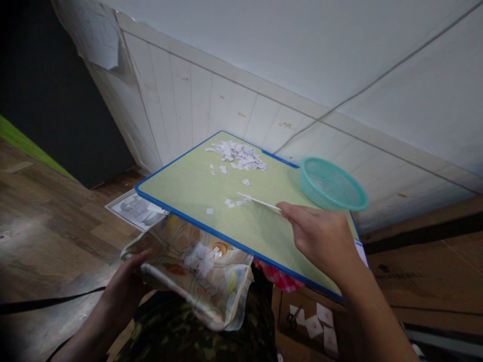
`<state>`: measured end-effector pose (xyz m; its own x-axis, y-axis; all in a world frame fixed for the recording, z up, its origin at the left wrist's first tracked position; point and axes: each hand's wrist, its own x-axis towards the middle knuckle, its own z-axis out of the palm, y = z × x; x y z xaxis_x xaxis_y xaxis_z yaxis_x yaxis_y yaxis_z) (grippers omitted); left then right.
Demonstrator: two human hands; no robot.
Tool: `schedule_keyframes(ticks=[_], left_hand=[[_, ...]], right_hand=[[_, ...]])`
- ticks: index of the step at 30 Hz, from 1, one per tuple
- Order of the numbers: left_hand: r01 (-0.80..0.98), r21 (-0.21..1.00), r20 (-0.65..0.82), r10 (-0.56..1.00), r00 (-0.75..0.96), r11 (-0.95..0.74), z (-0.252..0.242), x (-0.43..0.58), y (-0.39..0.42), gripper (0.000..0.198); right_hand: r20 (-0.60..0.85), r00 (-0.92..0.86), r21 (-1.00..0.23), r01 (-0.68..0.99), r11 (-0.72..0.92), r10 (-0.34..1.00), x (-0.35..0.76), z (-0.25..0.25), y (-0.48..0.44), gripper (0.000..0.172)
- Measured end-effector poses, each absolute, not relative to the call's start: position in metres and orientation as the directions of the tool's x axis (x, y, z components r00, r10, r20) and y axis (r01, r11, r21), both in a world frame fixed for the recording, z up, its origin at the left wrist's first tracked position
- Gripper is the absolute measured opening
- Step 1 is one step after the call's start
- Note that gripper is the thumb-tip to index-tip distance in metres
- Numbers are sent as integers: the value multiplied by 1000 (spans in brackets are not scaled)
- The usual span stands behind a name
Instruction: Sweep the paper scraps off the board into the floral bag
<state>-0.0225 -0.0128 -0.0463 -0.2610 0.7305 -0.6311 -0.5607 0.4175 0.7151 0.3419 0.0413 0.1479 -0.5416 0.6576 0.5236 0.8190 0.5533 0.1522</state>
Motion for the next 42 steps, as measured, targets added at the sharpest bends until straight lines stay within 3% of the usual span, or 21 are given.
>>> schedule_keyframes(ticks=[9,15,22,25,31,36,42], left_hand=[[-562,712,-638,723,-265,422,-49,-22,-12,41],[-559,724,-624,729,-281,404,-38,-18,-12,35],[-577,707,-658,679,-325,409,-20,-7,-8,27],[-575,715,-646,690,-327,397,-24,-7,-9,26],[-569,708,-639,722,-264,419,-43,-16,-9,32],[-567,710,-633,731,-256,417,-45,-18,-11,37],[-577,697,-654,706,-270,425,-39,-15,-11,34]], right_hand=[[563,-516,202,844,497,646,347,146,17,19],[579,-488,157,853,498,653,348,133,20,20],[577,-397,9,877,480,714,357,126,8,18],[552,-362,-58,882,468,751,365,123,-3,16],[634,-239,-139,901,412,736,370,107,-1,13],[601,-267,-197,863,464,753,360,98,-6,17],[551,-341,-293,776,559,762,338,108,-33,41]])
